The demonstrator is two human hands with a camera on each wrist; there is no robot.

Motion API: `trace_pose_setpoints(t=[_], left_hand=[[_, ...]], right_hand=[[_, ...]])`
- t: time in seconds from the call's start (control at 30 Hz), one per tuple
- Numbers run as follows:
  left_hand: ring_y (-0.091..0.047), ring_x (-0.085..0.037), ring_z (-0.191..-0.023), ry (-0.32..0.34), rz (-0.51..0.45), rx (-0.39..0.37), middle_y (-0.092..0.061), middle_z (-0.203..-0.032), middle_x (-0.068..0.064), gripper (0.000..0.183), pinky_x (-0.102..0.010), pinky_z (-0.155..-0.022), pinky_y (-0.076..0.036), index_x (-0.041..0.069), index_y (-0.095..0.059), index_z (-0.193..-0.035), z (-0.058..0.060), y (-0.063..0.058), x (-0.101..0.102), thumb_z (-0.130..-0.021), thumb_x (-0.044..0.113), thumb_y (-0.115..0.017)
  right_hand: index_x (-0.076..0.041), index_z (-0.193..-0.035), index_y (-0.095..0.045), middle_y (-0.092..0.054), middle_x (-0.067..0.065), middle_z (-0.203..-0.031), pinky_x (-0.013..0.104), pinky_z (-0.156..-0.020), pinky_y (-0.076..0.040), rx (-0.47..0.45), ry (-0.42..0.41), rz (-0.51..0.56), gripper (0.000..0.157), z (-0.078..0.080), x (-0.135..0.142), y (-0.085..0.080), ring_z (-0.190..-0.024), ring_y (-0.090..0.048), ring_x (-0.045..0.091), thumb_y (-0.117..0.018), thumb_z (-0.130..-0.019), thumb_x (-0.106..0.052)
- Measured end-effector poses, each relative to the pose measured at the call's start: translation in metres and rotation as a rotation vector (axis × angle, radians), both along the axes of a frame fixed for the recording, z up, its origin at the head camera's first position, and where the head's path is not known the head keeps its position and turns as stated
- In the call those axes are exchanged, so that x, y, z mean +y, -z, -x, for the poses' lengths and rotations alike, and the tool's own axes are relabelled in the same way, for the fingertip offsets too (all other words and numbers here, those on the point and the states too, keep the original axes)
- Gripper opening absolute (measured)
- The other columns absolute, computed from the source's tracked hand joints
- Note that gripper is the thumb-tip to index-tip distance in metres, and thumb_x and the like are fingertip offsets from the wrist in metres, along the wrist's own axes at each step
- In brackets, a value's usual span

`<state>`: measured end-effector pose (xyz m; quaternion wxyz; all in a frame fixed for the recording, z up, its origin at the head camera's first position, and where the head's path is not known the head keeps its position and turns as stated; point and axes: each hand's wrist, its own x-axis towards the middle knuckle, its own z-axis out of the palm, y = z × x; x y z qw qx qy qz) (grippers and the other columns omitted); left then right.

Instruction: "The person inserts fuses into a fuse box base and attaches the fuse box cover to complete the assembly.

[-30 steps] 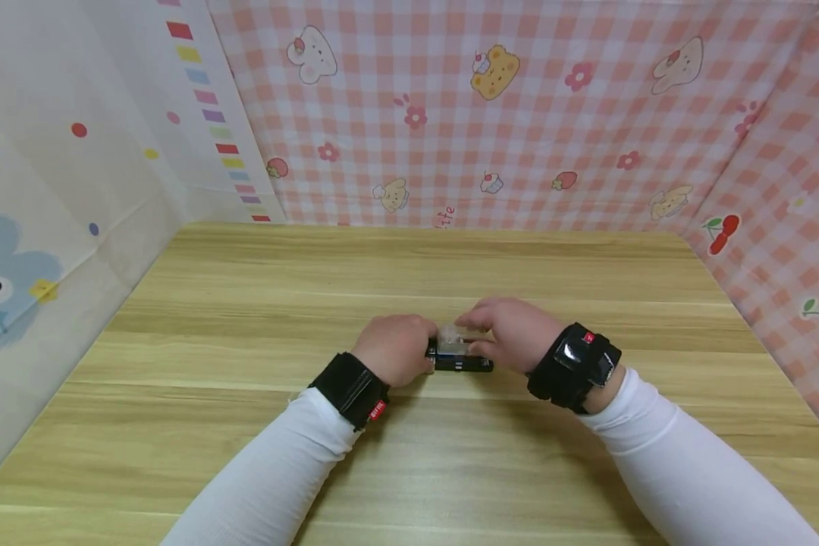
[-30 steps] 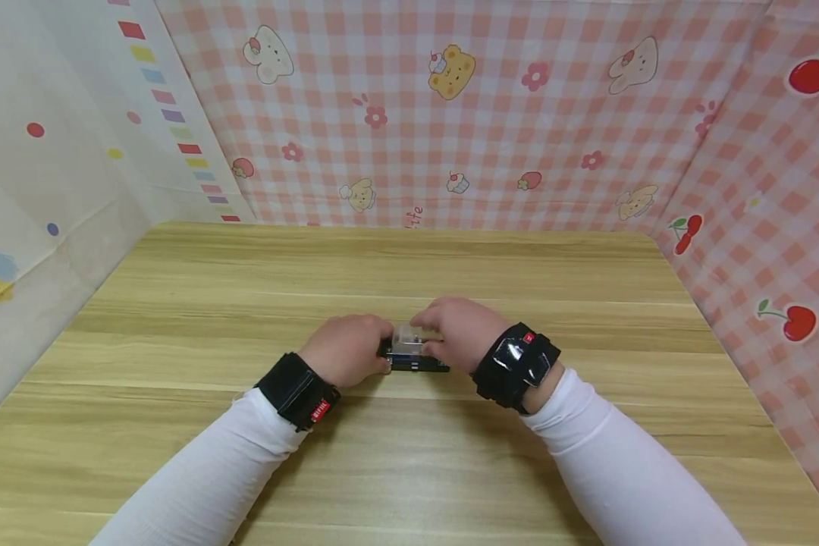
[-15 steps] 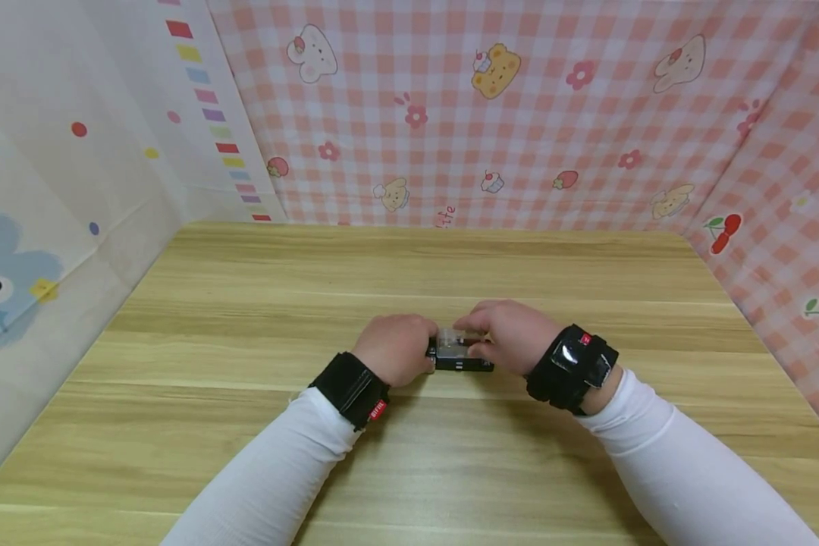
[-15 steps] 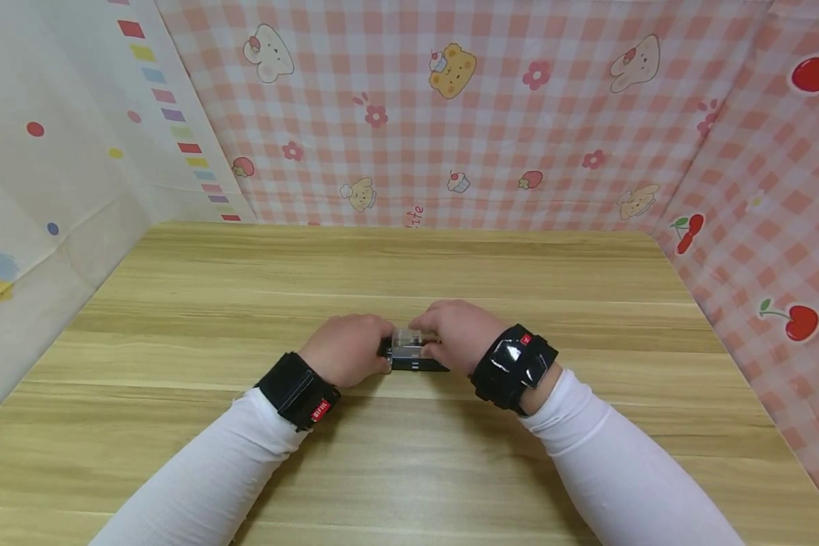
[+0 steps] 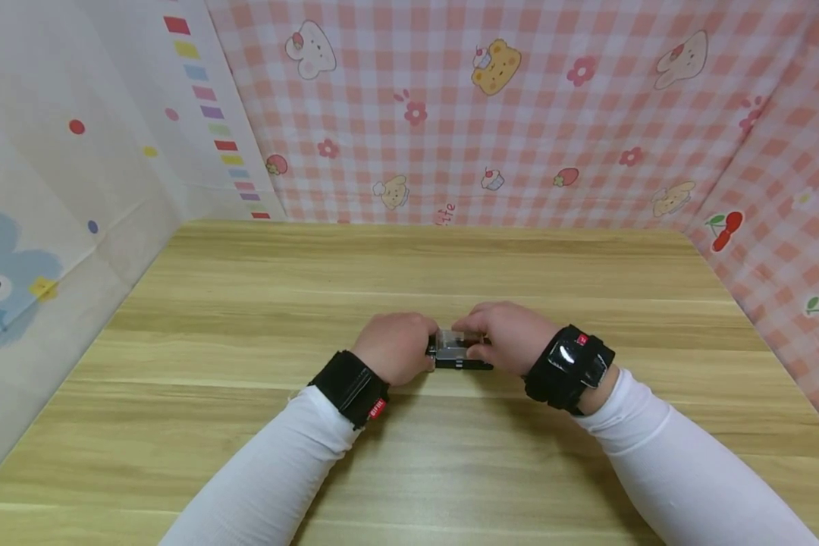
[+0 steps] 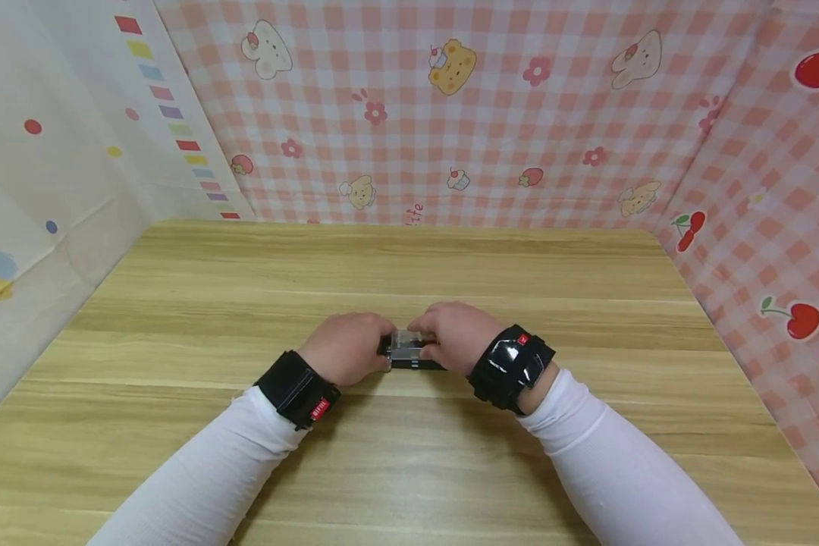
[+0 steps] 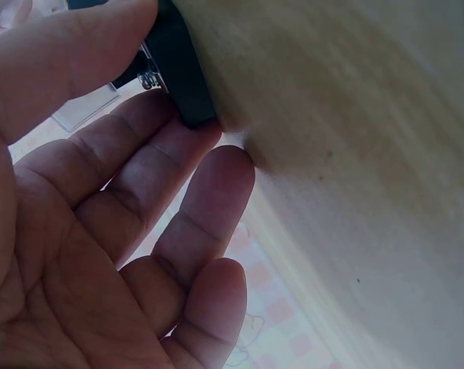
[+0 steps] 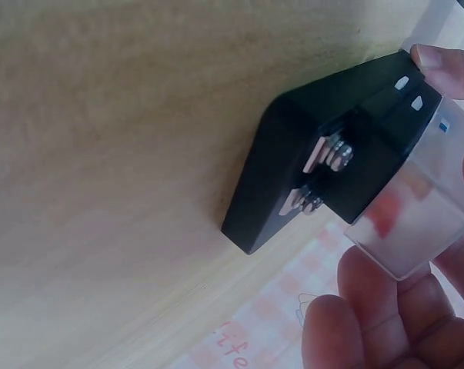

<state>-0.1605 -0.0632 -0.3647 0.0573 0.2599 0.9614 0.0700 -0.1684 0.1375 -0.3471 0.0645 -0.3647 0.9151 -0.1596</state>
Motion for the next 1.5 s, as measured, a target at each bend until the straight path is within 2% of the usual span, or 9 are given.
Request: trace_pose_setpoints(t=[0.43,0.7,0.9,1.27,1.5], left_hand=[[-0.052,-0.01,-0.066,0.006,0.0,0.001,-0.058,-0.078,0.009,0.024,-0.034,-0.059,-0.045,0.021,-0.065,-0.092,0.0,-0.0002,-0.0004,-0.075,0.033,-0.078],[-0.052,-0.009,-0.067,0.003,-0.006,-0.005,-0.059,-0.08,0.01,0.025,-0.035,-0.061,-0.045,0.021,-0.066,-0.094,0.0003,0.0004,0.0003,-0.076,0.033,-0.077],[-0.052,-0.01,-0.066,0.005,-0.002,-0.003,-0.059,-0.079,0.01,0.024,-0.035,-0.06,-0.045,0.021,-0.065,-0.093,0.0002,0.0004,0.0004,-0.076,0.033,-0.077],[-0.052,-0.01,-0.065,0.002,-0.014,-0.017,-0.059,-0.078,0.01,0.022,-0.033,-0.059,-0.044,0.021,-0.065,-0.09,-0.0004,-0.0009,0.0012,-0.075,0.031,-0.077],[-0.052,-0.01,-0.064,-0.001,-0.018,-0.021,-0.058,-0.077,0.01,0.021,-0.034,-0.059,-0.044,0.021,-0.065,-0.089,0.0006,0.0006,0.001,-0.075,0.03,-0.077]], right_hand=[[-0.01,-0.114,-0.066,-0.062,-0.001,-0.098,0.033,-0.072,-0.048,-0.019,0.004,-0.004,0.035,0.0,-0.0011,0.0036,-0.081,-0.055,0.011,-0.074,-0.081,-0.015],[-0.013,-0.113,-0.067,-0.063,-0.002,-0.098,0.034,-0.073,-0.048,-0.052,0.043,-0.031,0.033,0.0002,-0.0043,0.0026,-0.081,-0.055,0.011,-0.073,-0.081,-0.014],[-0.013,-0.111,-0.069,-0.064,-0.001,-0.096,0.034,-0.072,-0.048,-0.038,0.048,-0.04,0.032,-0.0015,-0.0063,0.0004,-0.08,-0.055,0.011,-0.074,-0.079,-0.012],[-0.017,-0.103,-0.07,-0.061,-0.008,-0.08,0.033,-0.067,-0.046,-0.071,0.098,-0.054,0.028,-0.0017,-0.0081,0.0005,-0.07,-0.052,0.009,-0.076,-0.077,-0.011],[-0.016,-0.105,-0.07,-0.063,-0.005,-0.085,0.033,-0.068,-0.047,-0.072,0.109,-0.05,0.03,-0.0035,-0.0085,0.0013,-0.072,-0.052,0.009,-0.077,-0.076,-0.011]])
